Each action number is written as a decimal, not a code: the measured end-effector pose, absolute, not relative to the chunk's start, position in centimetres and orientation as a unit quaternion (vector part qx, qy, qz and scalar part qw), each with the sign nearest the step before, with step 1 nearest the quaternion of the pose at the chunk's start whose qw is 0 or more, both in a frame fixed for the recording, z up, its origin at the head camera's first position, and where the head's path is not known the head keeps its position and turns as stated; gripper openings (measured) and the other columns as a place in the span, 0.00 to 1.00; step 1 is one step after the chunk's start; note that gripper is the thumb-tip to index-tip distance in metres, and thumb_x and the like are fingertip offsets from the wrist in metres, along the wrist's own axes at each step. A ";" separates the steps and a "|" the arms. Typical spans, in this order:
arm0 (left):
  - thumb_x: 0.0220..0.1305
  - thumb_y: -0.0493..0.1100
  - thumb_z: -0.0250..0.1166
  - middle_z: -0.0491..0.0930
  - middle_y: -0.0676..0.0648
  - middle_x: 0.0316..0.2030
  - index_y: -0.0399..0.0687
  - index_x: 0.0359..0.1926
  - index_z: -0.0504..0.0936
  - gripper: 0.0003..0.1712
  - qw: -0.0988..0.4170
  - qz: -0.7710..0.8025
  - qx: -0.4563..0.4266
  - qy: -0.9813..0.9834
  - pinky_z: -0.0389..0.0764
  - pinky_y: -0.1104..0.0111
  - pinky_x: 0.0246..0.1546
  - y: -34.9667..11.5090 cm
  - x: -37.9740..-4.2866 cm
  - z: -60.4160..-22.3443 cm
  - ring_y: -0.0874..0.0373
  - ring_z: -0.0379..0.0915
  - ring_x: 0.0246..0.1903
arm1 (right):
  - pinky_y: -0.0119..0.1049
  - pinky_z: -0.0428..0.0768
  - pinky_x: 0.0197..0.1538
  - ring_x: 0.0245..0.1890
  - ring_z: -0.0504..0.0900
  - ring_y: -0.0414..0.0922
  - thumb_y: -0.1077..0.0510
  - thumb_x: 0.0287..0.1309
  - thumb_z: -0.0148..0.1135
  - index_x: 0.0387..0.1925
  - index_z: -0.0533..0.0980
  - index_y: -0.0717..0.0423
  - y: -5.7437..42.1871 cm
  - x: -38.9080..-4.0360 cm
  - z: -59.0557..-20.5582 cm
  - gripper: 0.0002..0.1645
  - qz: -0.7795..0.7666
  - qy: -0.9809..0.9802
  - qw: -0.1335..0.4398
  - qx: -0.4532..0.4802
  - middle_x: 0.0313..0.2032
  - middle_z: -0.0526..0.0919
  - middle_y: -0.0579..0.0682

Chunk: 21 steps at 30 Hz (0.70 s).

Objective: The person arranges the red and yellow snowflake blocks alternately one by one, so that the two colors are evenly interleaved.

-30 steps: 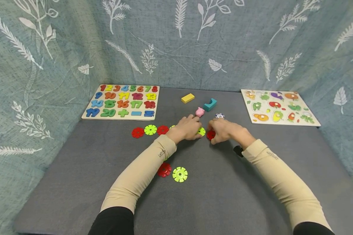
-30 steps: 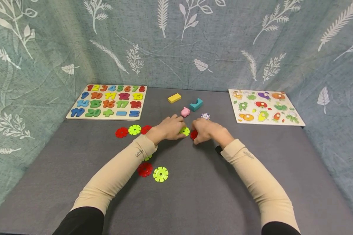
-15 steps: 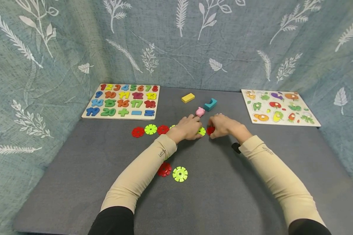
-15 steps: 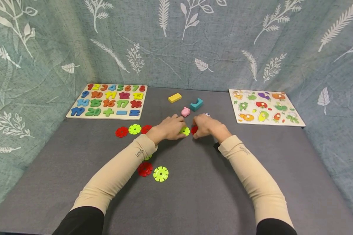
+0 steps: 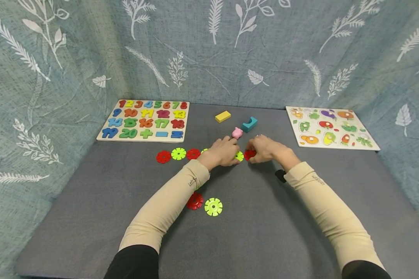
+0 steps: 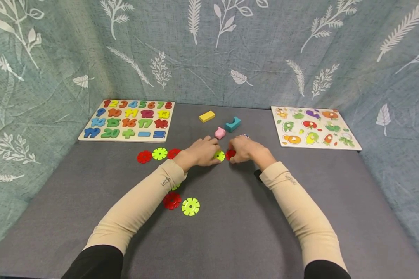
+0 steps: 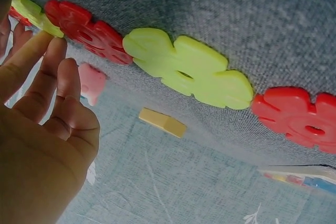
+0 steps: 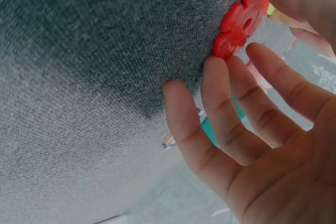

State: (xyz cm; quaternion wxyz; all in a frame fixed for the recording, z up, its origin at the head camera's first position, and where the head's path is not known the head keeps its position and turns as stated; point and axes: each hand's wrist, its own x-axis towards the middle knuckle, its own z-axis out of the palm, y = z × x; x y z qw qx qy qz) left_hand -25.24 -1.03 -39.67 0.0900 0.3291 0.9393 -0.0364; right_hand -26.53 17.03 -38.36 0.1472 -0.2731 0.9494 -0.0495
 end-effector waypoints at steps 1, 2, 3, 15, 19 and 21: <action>0.66 0.60 0.59 0.73 0.48 0.55 0.48 0.56 0.79 0.27 0.091 -0.037 0.329 0.939 0.74 0.58 0.51 -1.0 -25.2 -39.7 0.51 0.67 0.52 | 0.46 0.76 0.49 0.41 0.78 0.51 0.51 0.50 0.70 0.48 0.78 0.62 17.0 -26.5 -38.4 0.26 -0.050 0.949 0.145 -0.277 0.40 0.82 0.56; 0.65 0.60 0.59 0.73 0.48 0.55 0.48 0.56 0.79 0.27 0.091 -0.037 0.329 0.939 0.74 0.58 0.51 -1.0 -25.2 -39.7 0.51 0.67 0.52 | 0.45 0.76 0.49 0.41 0.78 0.51 0.51 0.50 0.69 0.48 0.78 0.62 17.0 -26.5 -38.4 0.26 -0.049 0.948 0.143 -0.279 0.40 0.82 0.56; 0.65 0.60 0.59 0.74 0.48 0.55 0.48 0.56 0.79 0.27 0.091 -0.037 0.329 0.939 0.74 0.58 0.51 -1.0 -25.2 -39.7 0.51 0.67 0.51 | 0.45 0.76 0.49 0.41 0.78 0.51 0.51 0.50 0.70 0.47 0.79 0.62 17.0 -26.5 -38.5 0.25 -0.049 0.948 0.141 -0.282 0.40 0.83 0.55; 0.66 0.60 0.59 0.74 0.47 0.56 0.48 0.58 0.78 0.28 0.093 -0.040 0.330 0.939 0.74 0.58 0.52 -1.1 -25.3 -39.5 0.51 0.67 0.52 | 0.45 0.76 0.46 0.40 0.77 0.49 0.50 0.54 0.69 0.47 0.79 0.60 17.4 -25.0 -38.2 0.23 -0.089 0.950 0.080 -0.290 0.41 0.81 0.54; 0.65 0.60 0.59 0.74 0.46 0.55 0.48 0.57 0.78 0.28 0.090 -0.040 0.331 0.938 0.75 0.58 0.51 -1.1 -25.3 -39.6 0.50 0.67 0.51 | 0.44 0.77 0.44 0.38 0.77 0.46 0.50 0.56 0.67 0.45 0.80 0.58 17.1 -23.9 -38.1 0.20 -0.093 0.944 0.067 -0.310 0.41 0.82 0.52; 0.65 0.60 0.59 0.74 0.46 0.55 0.47 0.57 0.78 0.28 0.089 -0.039 0.332 0.938 0.75 0.57 0.50 -1.1 -25.3 -39.6 0.50 0.68 0.51 | 0.43 0.78 0.43 0.38 0.78 0.45 0.50 0.56 0.67 0.45 0.80 0.57 16.8 -23.2 -38.0 0.18 -0.090 0.939 0.072 -0.323 0.41 0.81 0.51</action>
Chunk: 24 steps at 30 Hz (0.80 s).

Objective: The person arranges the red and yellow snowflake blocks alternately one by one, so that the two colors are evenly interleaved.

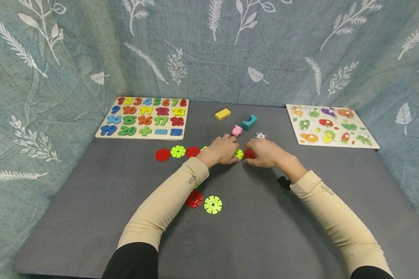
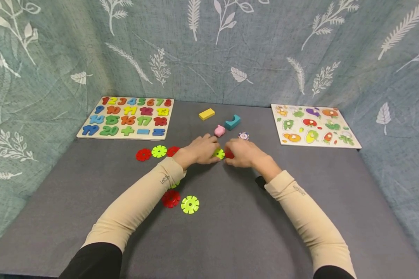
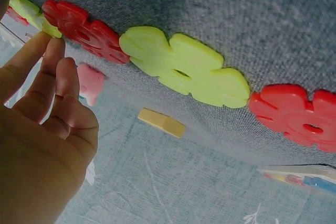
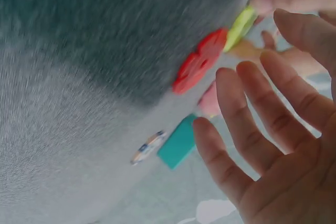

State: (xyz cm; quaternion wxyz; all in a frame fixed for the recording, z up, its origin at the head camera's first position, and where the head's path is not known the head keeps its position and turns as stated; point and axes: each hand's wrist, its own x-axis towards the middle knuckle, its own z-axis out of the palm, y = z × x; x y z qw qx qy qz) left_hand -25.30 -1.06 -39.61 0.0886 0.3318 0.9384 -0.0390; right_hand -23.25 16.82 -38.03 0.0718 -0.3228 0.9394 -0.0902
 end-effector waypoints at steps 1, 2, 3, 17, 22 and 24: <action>0.65 0.60 0.59 0.74 0.46 0.55 0.47 0.57 0.78 0.28 0.088 -0.039 0.332 0.938 0.75 0.57 0.50 -1.1 -25.3 -39.6 0.50 0.68 0.51 | 0.43 0.79 0.43 0.38 0.78 0.45 0.50 0.56 0.67 0.44 0.80 0.57 16.7 -22.9 -37.9 0.18 -0.088 0.938 0.076 -0.328 0.41 0.81 0.51; 0.65 0.60 0.59 0.74 0.46 0.55 0.47 0.58 0.78 0.28 0.087 -0.039 0.333 0.938 0.75 0.57 0.50 -1.1 -25.3 -39.6 0.50 0.68 0.51 | 0.43 0.79 0.43 0.38 0.78 0.44 0.50 0.56 0.67 0.44 0.80 0.57 16.5 -22.6 -37.9 0.18 -0.084 0.936 0.080 -0.332 0.41 0.81 0.50; 0.65 0.60 0.59 0.74 0.46 0.55 0.47 0.58 0.77 0.28 0.087 -0.039 0.333 0.938 0.75 0.57 0.51 -1.1 -25.3 -39.6 0.50 0.68 0.51 | 0.42 0.79 0.43 0.38 0.79 0.44 0.50 0.57 0.67 0.44 0.80 0.56 16.4 -22.4 -37.8 0.18 -0.080 0.934 0.084 -0.337 0.41 0.81 0.50; 0.66 0.60 0.58 0.74 0.46 0.57 0.48 0.58 0.77 0.28 0.089 -0.037 0.332 0.938 0.73 0.55 0.56 -1.1 -25.4 -39.7 0.50 0.68 0.55 | 0.40 0.80 0.45 0.37 0.80 0.41 0.48 0.53 0.69 0.44 0.81 0.51 13.6 -18.2 -38.2 0.18 -0.022 0.894 0.092 -0.438 0.43 0.82 0.46; 0.66 0.60 0.58 0.74 0.46 0.57 0.48 0.58 0.77 0.28 0.086 -0.035 0.334 0.938 0.74 0.56 0.56 -1.2 -25.4 -39.8 0.50 0.68 0.54 | 0.38 0.80 0.41 0.35 0.80 0.40 0.45 0.53 0.68 0.45 0.81 0.50 12.3 -16.6 -38.4 0.20 0.001 0.873 0.090 -0.480 0.39 0.81 0.45; 0.66 0.60 0.58 0.73 0.46 0.57 0.48 0.58 0.77 0.28 0.086 -0.034 0.334 0.938 0.74 0.56 0.56 -1.2 -25.3 -39.8 0.50 0.68 0.54 | 0.37 0.80 0.40 0.34 0.79 0.39 0.43 0.53 0.68 0.46 0.80 0.50 11.8 -16.0 -38.4 0.22 0.009 0.867 0.094 -0.489 0.39 0.80 0.44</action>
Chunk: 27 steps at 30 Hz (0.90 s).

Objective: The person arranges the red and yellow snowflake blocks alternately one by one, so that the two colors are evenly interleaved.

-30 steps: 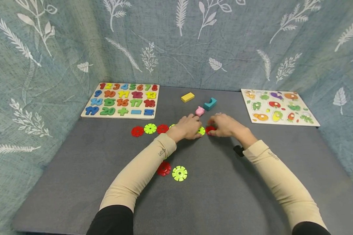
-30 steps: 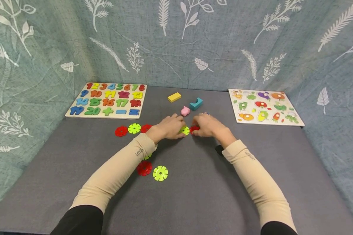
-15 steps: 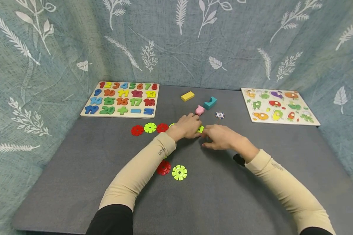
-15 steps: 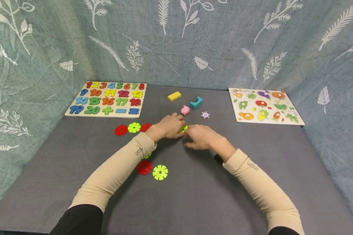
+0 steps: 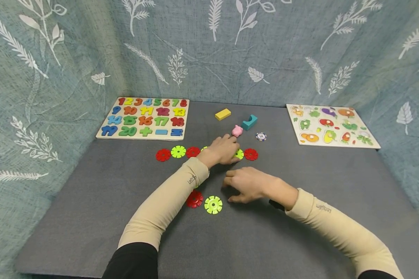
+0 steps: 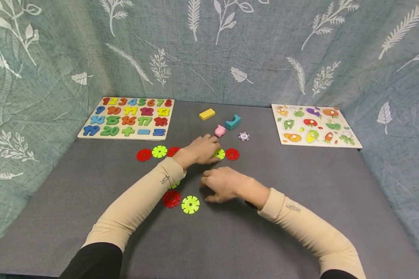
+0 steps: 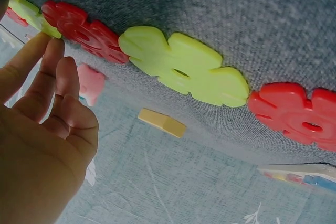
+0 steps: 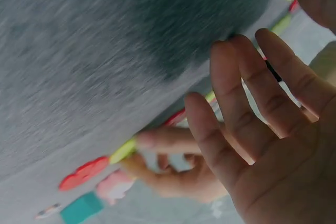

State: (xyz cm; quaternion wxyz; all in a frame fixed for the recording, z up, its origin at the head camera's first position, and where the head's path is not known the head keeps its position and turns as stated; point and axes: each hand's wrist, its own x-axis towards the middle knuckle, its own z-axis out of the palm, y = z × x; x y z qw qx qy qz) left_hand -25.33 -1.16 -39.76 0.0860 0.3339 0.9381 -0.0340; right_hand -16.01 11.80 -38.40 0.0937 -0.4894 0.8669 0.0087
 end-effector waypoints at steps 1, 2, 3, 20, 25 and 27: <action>0.66 0.60 0.58 0.73 0.46 0.57 0.48 0.58 0.77 0.28 0.086 -0.033 0.334 0.938 0.73 0.56 0.56 -1.2 -25.3 -39.7 0.50 0.68 0.54 | 0.37 0.80 0.40 0.34 0.78 0.39 0.42 0.53 0.67 0.47 0.80 0.50 11.5 -15.8 -38.4 0.23 0.012 0.864 0.094 -0.495 0.40 0.80 0.44; 0.66 0.59 0.58 0.73 0.46 0.58 0.48 0.59 0.77 0.28 0.086 -0.033 0.333 0.938 0.73 0.56 0.56 -1.2 -25.3 -39.7 0.50 0.68 0.54 | 0.37 0.80 0.40 0.33 0.78 0.39 0.41 0.53 0.67 0.48 0.79 0.50 11.3 -15.5 -38.4 0.25 0.017 0.860 0.095 -0.501 0.40 0.79 0.44; 0.67 0.59 0.58 0.73 0.46 0.58 0.48 0.59 0.77 0.28 0.086 -0.033 0.333 0.938 0.73 0.56 0.56 -1.2 -25.3 -39.7 0.50 0.67 0.54 | 0.37 0.80 0.40 0.33 0.78 0.39 0.40 0.53 0.67 0.49 0.78 0.50 11.0 -15.3 -38.4 0.26 0.020 0.857 0.096 -0.507 0.41 0.79 0.44; 0.67 0.59 0.58 0.73 0.47 0.57 0.48 0.59 0.77 0.27 0.093 -0.037 0.329 0.939 0.73 0.58 0.55 -1.1 -25.1 -39.6 0.51 0.67 0.53 | 0.35 0.79 0.45 0.38 0.76 0.39 0.41 0.49 0.69 0.51 0.76 0.44 8.0 -13.4 -38.6 0.27 0.043 0.827 0.115 -0.549 0.45 0.75 0.43; 0.66 0.59 0.58 0.73 0.47 0.57 0.48 0.59 0.77 0.27 0.097 -0.035 0.328 0.939 0.73 0.57 0.55 -1.0 -25.1 -39.5 0.51 0.67 0.53 | 0.34 0.79 0.45 0.36 0.76 0.38 0.43 0.48 0.71 0.51 0.77 0.45 7.6 -13.2 -38.5 0.28 0.040 0.824 0.120 -0.551 0.45 0.75 0.44; 0.66 0.59 0.58 0.73 0.47 0.57 0.48 0.59 0.77 0.27 0.098 -0.036 0.327 0.939 0.73 0.57 0.55 -0.9 -25.2 -39.5 0.51 0.67 0.53 | 0.33 0.79 0.43 0.33 0.75 0.37 0.44 0.46 0.72 0.51 0.77 0.46 7.5 -13.1 -38.5 0.28 0.035 0.825 0.126 -0.550 0.45 0.76 0.44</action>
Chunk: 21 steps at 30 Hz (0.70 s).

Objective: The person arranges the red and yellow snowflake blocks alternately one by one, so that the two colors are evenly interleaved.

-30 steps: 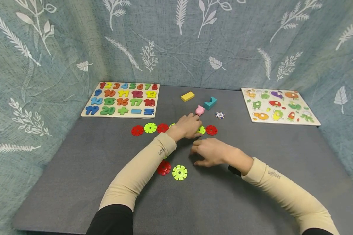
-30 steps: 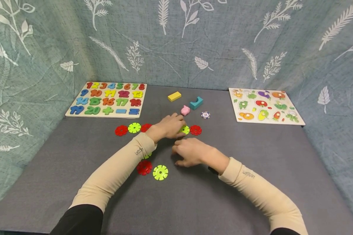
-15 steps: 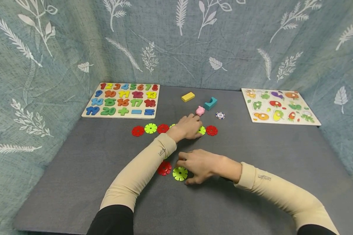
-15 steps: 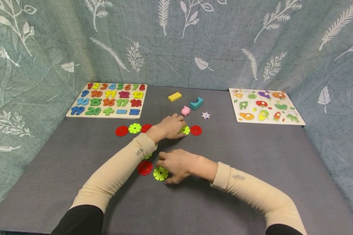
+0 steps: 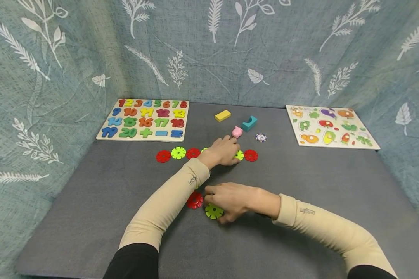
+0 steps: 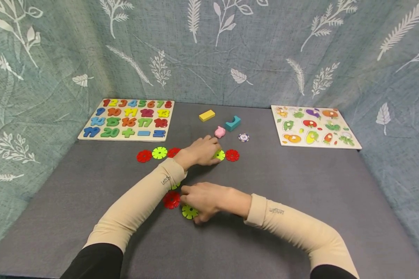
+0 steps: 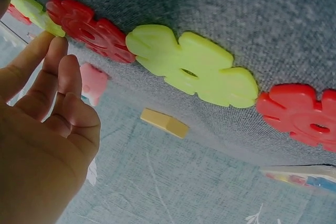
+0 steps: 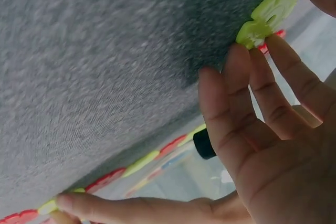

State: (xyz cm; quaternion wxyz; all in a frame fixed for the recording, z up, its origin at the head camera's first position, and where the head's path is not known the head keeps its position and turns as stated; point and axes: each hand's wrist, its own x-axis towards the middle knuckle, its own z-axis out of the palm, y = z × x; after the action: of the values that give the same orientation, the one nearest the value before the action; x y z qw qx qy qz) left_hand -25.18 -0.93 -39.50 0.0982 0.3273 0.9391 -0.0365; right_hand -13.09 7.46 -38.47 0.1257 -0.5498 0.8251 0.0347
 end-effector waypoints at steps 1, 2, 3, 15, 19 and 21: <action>0.66 0.59 0.58 0.73 0.47 0.57 0.48 0.59 0.77 0.27 0.098 -0.037 0.327 0.939 0.73 0.57 0.55 -0.9 -25.2 -39.5 0.51 0.67 0.53 | 0.32 0.78 0.41 0.32 0.75 0.37 0.44 0.46 0.72 0.50 0.77 0.46 7.4 -13.0 -38.5 0.28 0.033 0.825 0.128 -0.549 0.45 0.76 0.44; 0.66 0.59 0.58 0.73 0.47 0.57 0.48 0.59 0.77 0.27 0.098 -0.038 0.327 0.939 0.73 0.57 0.55 -0.9 -25.2 -39.5 0.50 0.67 0.53 | 0.31 0.78 0.39 0.30 0.74 0.37 0.45 0.45 0.73 0.50 0.78 0.46 7.3 -13.0 -38.5 0.28 0.031 0.825 0.129 -0.549 0.44 0.76 0.44; 0.66 0.59 0.58 0.73 0.47 0.57 0.48 0.59 0.77 0.27 0.098 -0.039 0.326 0.939 0.73 0.57 0.54 -0.9 -25.2 -39.5 0.50 0.67 0.53 | 0.30 0.77 0.38 0.29 0.73 0.36 0.45 0.44 0.73 0.49 0.78 0.47 7.2 -13.0 -38.6 0.28 0.030 0.826 0.128 -0.549 0.43 0.76 0.44; 0.66 0.58 0.58 0.72 0.46 0.58 0.47 0.59 0.76 0.28 0.107 -0.033 0.327 0.938 0.73 0.56 0.56 -0.9 -25.1 -39.3 0.50 0.68 0.56 | 0.27 0.70 0.27 0.22 0.68 0.36 0.43 0.38 0.75 0.42 0.77 0.47 6.5 -12.5 -38.6 0.28 0.064 0.822 0.108 -0.555 0.36 0.75 0.42; 0.65 0.58 0.59 0.72 0.46 0.58 0.47 0.60 0.76 0.28 0.111 -0.030 0.324 0.939 0.73 0.56 0.56 -0.9 -25.2 -39.3 0.50 0.67 0.55 | 0.28 0.70 0.26 0.21 0.67 0.35 0.42 0.40 0.73 0.41 0.77 0.47 6.6 -12.5 -38.6 0.26 0.071 0.819 0.096 -0.562 0.35 0.75 0.42; 0.65 0.58 0.59 0.72 0.46 0.57 0.47 0.59 0.76 0.28 0.114 -0.028 0.323 0.939 0.73 0.56 0.55 -0.9 -25.3 -39.2 0.50 0.67 0.54 | 0.28 0.69 0.25 0.20 0.67 0.35 0.42 0.40 0.72 0.41 0.77 0.47 6.6 -12.6 -38.5 0.25 0.072 0.818 0.093 -0.564 0.35 0.75 0.42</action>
State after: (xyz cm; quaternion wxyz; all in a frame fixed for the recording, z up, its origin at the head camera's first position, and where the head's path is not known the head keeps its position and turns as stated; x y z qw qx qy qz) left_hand -25.28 -0.91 -39.23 0.1137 0.3233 0.9390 -0.0279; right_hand -12.57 6.56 -38.55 0.0926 -0.5637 0.8176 0.0718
